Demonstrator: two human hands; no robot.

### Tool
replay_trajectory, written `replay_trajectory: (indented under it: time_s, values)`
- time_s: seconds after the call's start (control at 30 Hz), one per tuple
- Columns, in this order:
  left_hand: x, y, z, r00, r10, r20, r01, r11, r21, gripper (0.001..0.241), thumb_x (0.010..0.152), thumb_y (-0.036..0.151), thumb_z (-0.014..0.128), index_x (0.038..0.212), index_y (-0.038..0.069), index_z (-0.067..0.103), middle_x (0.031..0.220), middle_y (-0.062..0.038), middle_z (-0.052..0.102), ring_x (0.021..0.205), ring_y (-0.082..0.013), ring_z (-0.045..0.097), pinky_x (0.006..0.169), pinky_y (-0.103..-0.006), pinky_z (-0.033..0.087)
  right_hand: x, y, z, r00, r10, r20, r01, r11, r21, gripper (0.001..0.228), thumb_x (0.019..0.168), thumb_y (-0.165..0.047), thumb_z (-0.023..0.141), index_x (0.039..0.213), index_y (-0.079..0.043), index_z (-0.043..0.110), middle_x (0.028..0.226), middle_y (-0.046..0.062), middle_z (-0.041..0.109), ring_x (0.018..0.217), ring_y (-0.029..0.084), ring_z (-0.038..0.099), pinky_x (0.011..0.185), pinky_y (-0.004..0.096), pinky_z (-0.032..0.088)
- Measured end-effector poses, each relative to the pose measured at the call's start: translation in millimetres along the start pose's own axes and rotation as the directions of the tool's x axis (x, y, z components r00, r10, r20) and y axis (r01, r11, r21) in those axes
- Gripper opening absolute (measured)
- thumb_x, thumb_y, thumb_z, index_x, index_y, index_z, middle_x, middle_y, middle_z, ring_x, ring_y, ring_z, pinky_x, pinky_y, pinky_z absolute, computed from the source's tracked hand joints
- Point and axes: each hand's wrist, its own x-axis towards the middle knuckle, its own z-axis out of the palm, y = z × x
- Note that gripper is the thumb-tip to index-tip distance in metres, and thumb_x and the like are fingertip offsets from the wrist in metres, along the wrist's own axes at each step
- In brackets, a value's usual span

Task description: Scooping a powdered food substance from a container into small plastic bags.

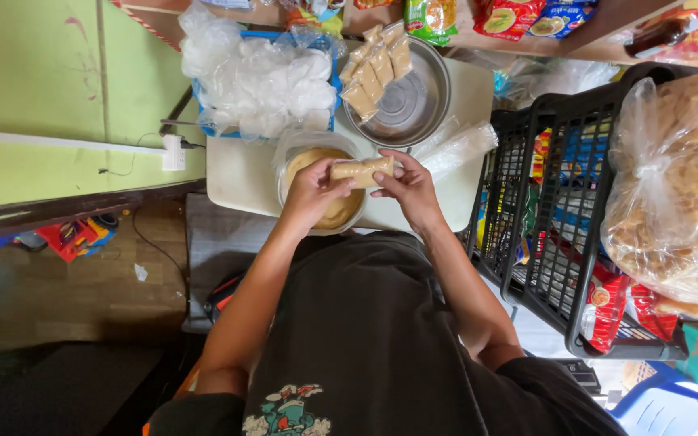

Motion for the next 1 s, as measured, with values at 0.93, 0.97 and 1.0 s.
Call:
replay_trajectory:
  time_s: [0.93,0.97,1.0]
  values:
    - [235,-145,-6,0.960,0.263,-0.094,0.085,0.048,0.995,0.019,0.096,0.011,0.061,0.115,0.012,0.064,0.110,-0.012,0.070,0.108,-0.0308,0.065,0.082,-0.0496,0.053,-14,127,-103,0.913,0.104,-0.394,-0.192,0.963,-0.191,0.025,0.101,-0.018,0.061,0.122,-0.005,0.067,0.108,0.006,0.075,0.092,0.013,0.070,0.075,0.028,0.056]
    - [234,-145,-8,0.955,0.287,-0.079,0.074,0.026,0.997,0.021,0.092,0.012,0.064,0.113,0.011,0.063,0.112,-0.010,0.069,0.108,-0.0303,0.065,0.080,-0.0489,0.053,-11,133,-109,0.910,0.042,-0.412,-0.173,0.943,-0.286,0.023,0.100,-0.016,0.064,0.120,-0.005,0.069,0.104,0.008,0.075,0.090,0.015,0.069,0.074,0.029,0.055]
    - [233,-145,-10,0.949,0.310,-0.061,0.062,0.006,0.998,0.024,0.089,0.013,0.067,0.112,0.010,0.063,0.114,-0.009,0.068,0.108,-0.0298,0.064,0.078,-0.0481,0.053,-9,140,-116,0.904,-0.021,-0.426,-0.157,0.912,-0.379,0.022,0.099,-0.014,0.067,0.118,-0.005,0.071,0.099,0.010,0.076,0.088,0.016,0.068,0.074,0.030,0.054]
